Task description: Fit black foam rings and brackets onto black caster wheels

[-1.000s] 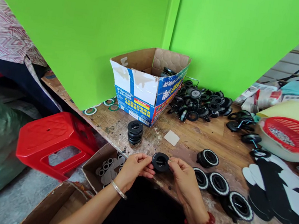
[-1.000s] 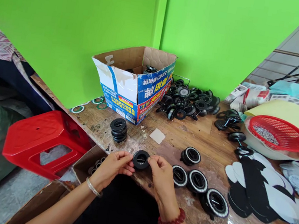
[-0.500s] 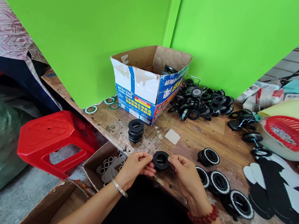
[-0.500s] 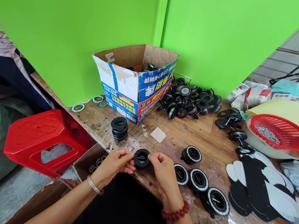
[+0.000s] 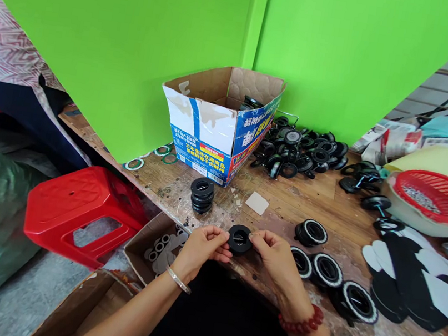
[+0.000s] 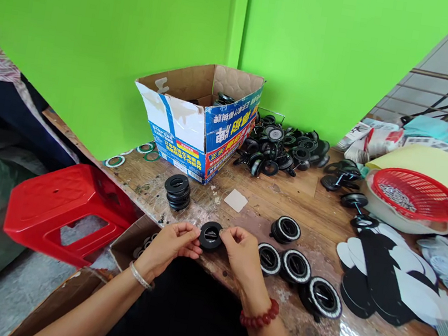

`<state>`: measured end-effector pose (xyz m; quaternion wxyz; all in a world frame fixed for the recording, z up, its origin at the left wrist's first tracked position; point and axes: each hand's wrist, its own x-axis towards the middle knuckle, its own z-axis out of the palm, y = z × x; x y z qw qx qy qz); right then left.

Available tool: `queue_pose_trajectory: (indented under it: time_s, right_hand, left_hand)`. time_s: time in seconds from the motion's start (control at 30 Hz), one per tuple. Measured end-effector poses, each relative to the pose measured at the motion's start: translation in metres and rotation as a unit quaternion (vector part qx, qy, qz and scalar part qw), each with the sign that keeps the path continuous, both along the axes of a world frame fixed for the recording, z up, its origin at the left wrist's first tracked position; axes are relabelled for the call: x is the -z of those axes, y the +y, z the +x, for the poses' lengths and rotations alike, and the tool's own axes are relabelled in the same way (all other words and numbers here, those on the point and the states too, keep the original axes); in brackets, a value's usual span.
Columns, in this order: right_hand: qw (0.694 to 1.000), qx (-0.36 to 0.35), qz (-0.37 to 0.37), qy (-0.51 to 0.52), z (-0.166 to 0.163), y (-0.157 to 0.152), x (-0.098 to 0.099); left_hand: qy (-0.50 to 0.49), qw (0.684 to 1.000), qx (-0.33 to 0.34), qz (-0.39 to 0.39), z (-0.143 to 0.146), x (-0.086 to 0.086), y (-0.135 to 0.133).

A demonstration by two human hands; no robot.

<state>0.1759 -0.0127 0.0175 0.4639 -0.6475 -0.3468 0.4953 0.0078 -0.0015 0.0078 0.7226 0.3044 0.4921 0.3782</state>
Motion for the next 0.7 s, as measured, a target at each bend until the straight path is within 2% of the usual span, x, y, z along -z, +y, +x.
queue_pose_trajectory:
  time_s: [0.1,0.2,0.3,0.4,0.5,0.63,0.7]
  right_hand:
    - [0.998,-0.013,0.017,-0.060,-0.001,-0.002,0.003]
    - [0.984,-0.025,0.073,-0.163,-0.004,-0.004,0.006]
    - [0.948,-0.044,0.141,-0.283,-0.005,-0.005,0.007]
    - [0.912,-0.084,0.161,-0.367,-0.003,-0.004,0.005]
    - [0.899,-0.136,0.105,-0.404,0.001,-0.002,0.001]
    - [0.909,-0.177,0.003,-0.377,0.002,0.003,-0.006]
    - [0.904,-0.204,-0.035,-0.375,-0.001,0.011,-0.010]
  left_hand:
    - [0.003,1.000,-0.003,0.001,0.001,0.000,0.001]
    - [0.003,1.000,-0.006,0.002,0.004,0.001,0.004]
    - [0.002,1.000,-0.002,0.002,0.006,0.001,0.006]
    - [0.002,1.000,0.006,0.000,0.006,0.000,0.008]
    - [0.002,1.000,0.014,0.000,0.006,0.000,0.009]
    - [-0.003,1.000,0.020,0.003,0.004,0.001,0.010]
    - [-0.006,1.000,0.025,0.006,0.003,0.002,0.011]
